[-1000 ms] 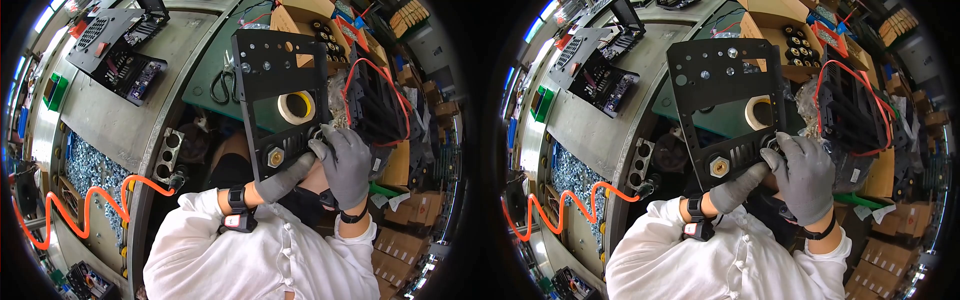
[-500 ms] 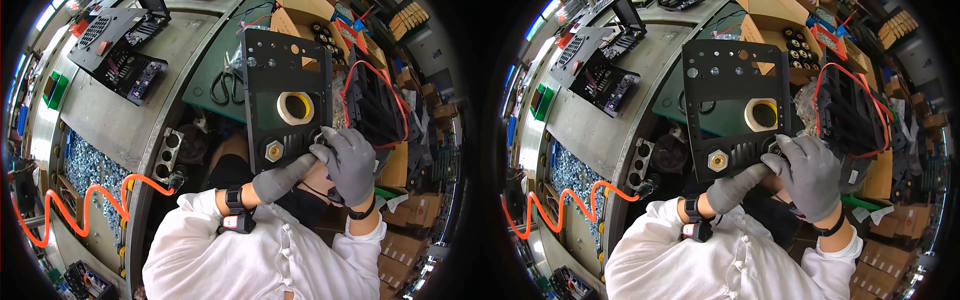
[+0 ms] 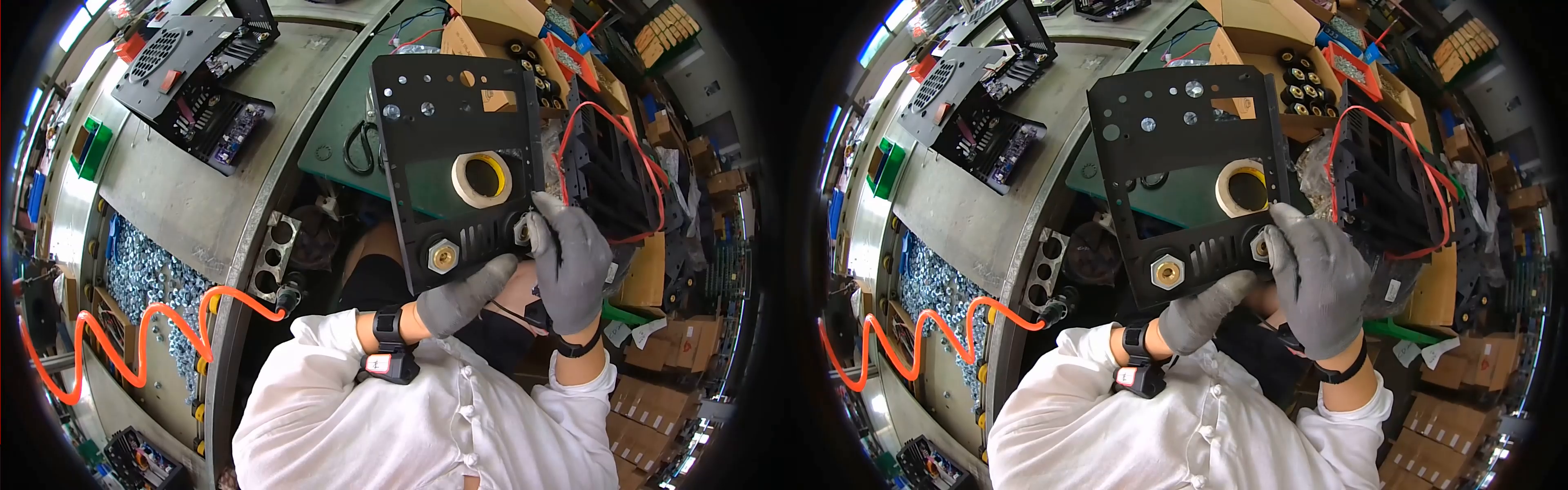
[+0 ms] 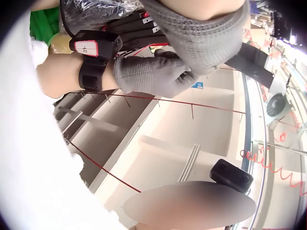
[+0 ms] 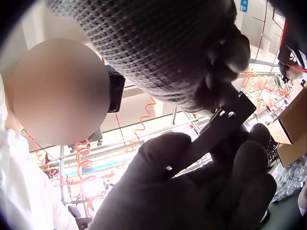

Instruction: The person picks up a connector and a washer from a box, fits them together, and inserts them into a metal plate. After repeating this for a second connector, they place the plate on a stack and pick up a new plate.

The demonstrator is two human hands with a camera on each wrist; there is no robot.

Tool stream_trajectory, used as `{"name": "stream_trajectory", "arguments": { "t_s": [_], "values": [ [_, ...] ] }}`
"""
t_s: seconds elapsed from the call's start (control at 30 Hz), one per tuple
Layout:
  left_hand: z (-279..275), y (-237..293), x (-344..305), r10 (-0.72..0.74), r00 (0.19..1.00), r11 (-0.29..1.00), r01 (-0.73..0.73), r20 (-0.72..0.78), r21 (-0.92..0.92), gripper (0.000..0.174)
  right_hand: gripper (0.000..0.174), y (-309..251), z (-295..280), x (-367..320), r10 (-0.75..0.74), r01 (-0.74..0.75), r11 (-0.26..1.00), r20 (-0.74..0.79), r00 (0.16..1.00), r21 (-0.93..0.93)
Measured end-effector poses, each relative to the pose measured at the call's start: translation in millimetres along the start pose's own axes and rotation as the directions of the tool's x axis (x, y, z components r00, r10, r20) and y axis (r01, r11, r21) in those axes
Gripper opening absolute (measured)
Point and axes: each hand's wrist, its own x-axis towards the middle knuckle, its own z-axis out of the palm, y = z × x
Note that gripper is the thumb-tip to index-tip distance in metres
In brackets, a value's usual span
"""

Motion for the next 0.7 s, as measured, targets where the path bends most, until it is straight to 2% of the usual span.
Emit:
{"name": "stream_trajectory", "arguments": {
  "t_s": [0.07, 0.13, 0.17, 0.27, 0.3, 0.33, 0.37, 0.43, 0.47, 0.57, 0.63, 0.7],
  "values": [
    [-1.8, 4.0, 1.7, -0.005, 1.0, 1.0, 0.005, 0.023, -0.017, 0.03, 0.027, -2.9, -3.9, 0.1, -0.014, 0.013, 0.998, 0.005, 1.0, 0.059],
    [-1.5, 9.5, 4.6, 0.053, 0.998, 0.996, -0.056, 0.046, 0.071, 0.029, 0.035, -8.1, -14.8, 4.0, -0.045, 0.05, 0.999, 0.166, 0.985, -0.023],
    [-0.3, 9.1, 4.0, 0.051, 0.998, 0.996, -0.054, 0.048, 0.07, 0.029, 0.036, -7.4, -16.6, 3.6, -0.049, 0.063, 0.996, 0.19, 0.981, -0.07],
    [1.2, 10.6, 2.2, -0.032, 0.999, 0.999, 0.032, 0.04, -0.003, 0.027, 0.038, -7.4, -19.9, 7.0, -0.112, 0.135, 0.986, 0.218, 0.97, -0.095],
    [-0.9, 15.1, 1.6, -0.109, 0.991, 0.99, 0.115, 0.075, -0.083, 0.027, 0.038, -6.1, -20.8, 9.1, -0.11, 0.134, 0.986, 0.216, 0.97, -0.097],
    [-2.3, 17.8, 1.4, -0.182, 0.977, 0.967, 0.199, 0.115, -0.16, 0.026, 0.04, -4.1, -21.6, 11.6, -0.187, 0.212, 0.974, 0.24, 0.953, -0.082],
    [-4.4, 14.7, 1.7, -0.182, 0.976, 0.967, 0.199, 0.117, -0.16, 0.026, 0.041, -2.5, -22.5, 12.9, -0.263, 0.289, 0.955, 0.263, 0.928, -0.065],
    [-9.5, 6.2, 2.8, -0.034, 0.988, 0.998, 0.025, 0.154, 0.062, 0.025, 0.042, 0.0, -24.8, 13.4, -0.295, 0.323, 0.943, 0.242, 0.924, -0.082],
    [-10.2, 4.5, 3.0, -0.033, 0.987, 0.998, 0.024, 0.154, 0.063, 0.025, 0.042, 0.6, -25.3, 13.5, -0.329, 0.357, 0.929, 0.222, 0.918, -0.099],
    [-10.3, 6.2, 2.9, -0.03, 0.99, 0.989, 0.009, 0.141, 0.148, 0.027, 0.038, 0.2, -24.1, 9.0, -0.291, 0.326, 0.939, 0.244, 0.925, -0.114],
    [-8.9, 10.6, -0.2, -0.128, 0.984, 0.991, 0.123, 0.12, 0.051, 0.028, 0.036, 4.0, -22.4, 8.9, -0.261, 0.285, 0.956, 0.242, 0.935, -0.069],
    [-6.8, 11.5, 3.1, -0.102, 0.99, 0.993, 0.095, 0.103, 0.063, 0.029, 0.034, 8.1, -21.5, 9.8, -0.232, 0.244, 0.969, 0.242, 0.942, -0.023]
  ]
}}
